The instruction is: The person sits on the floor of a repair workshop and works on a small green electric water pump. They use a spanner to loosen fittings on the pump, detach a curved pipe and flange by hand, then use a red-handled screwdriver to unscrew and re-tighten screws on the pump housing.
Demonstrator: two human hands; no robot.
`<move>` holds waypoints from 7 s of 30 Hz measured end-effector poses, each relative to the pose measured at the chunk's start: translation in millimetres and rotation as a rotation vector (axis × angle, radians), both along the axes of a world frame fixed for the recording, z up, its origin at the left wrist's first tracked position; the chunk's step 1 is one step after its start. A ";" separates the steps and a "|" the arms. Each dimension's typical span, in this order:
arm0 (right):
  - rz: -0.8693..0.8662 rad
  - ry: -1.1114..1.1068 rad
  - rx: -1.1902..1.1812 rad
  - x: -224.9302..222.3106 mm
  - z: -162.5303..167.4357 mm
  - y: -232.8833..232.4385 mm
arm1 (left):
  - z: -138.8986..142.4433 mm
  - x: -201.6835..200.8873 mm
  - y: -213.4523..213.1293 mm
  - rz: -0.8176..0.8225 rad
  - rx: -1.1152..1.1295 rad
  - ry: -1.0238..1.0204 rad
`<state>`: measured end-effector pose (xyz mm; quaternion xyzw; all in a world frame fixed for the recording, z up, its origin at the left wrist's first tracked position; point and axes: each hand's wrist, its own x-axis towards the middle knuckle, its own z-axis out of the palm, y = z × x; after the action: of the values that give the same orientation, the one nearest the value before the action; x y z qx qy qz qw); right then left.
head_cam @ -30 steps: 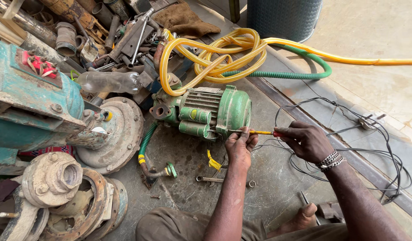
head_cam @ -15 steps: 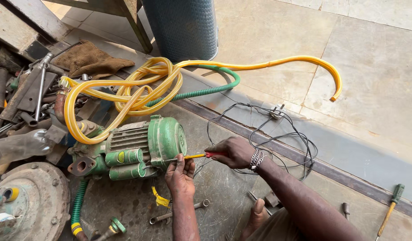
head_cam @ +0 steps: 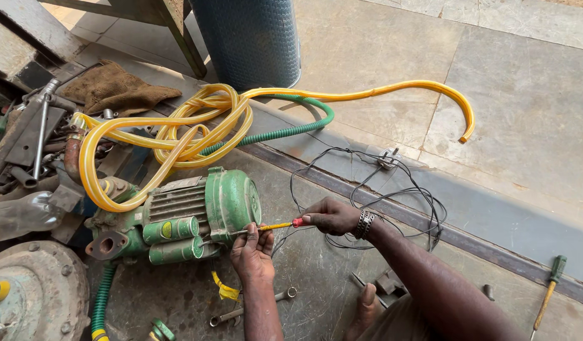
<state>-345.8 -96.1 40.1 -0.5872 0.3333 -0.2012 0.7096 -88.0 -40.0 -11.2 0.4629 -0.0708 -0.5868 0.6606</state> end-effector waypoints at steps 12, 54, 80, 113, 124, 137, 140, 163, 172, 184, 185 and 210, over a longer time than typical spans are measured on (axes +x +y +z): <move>-0.019 0.207 0.091 -0.9 34.3 2.3 | 5.4 -0.6 -1.9 0.007 -0.024 0.070; 0.092 0.464 -0.469 -4.5 4.8 -5.2 | 29.8 -20.4 5.8 0.015 0.029 -0.306; 0.038 0.087 0.206 0.9 5.3 -15.1 | 10.4 -5.3 1.8 -0.043 -0.061 -0.043; 0.039 0.611 -1.315 21.1 63.9 7.9 | 21.9 -3.3 7.8 -0.151 -0.014 0.021; 0.085 0.308 -0.395 18.0 13.7 -2.8 | 28.7 -13.7 5.8 -0.015 0.088 -0.229; 0.088 -0.251 0.645 4.5 -16.1 -7.4 | 21.2 -11.9 4.2 0.047 -0.008 -0.144; 0.136 -0.114 0.538 10.2 -14.2 -3.9 | 19.6 -11.7 5.1 0.031 -0.027 -0.167; 0.119 0.436 -0.430 16.4 -4.6 -2.8 | 11.1 3.9 6.3 -0.084 -0.026 -0.036; -0.326 0.691 -1.640 31.6 49.7 22.6 | 24.3 6.6 2.3 -0.065 -0.033 0.074; -0.082 0.365 -0.427 10.9 14.3 -8.1 | 21.3 1.5 3.9 0.009 0.032 -0.038; -0.049 0.372 -0.308 10.7 11.7 -9.3 | 21.1 2.0 4.1 0.018 0.048 -0.049; -0.008 -0.125 0.659 8.6 -11.9 -9.6 | 19.3 6.0 2.5 0.008 0.052 -0.100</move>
<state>-337.3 -105.7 28.2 -0.3113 0.3386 -0.1208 0.8797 -82.1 -37.4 8.1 0.5088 -0.0866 -0.5620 0.6464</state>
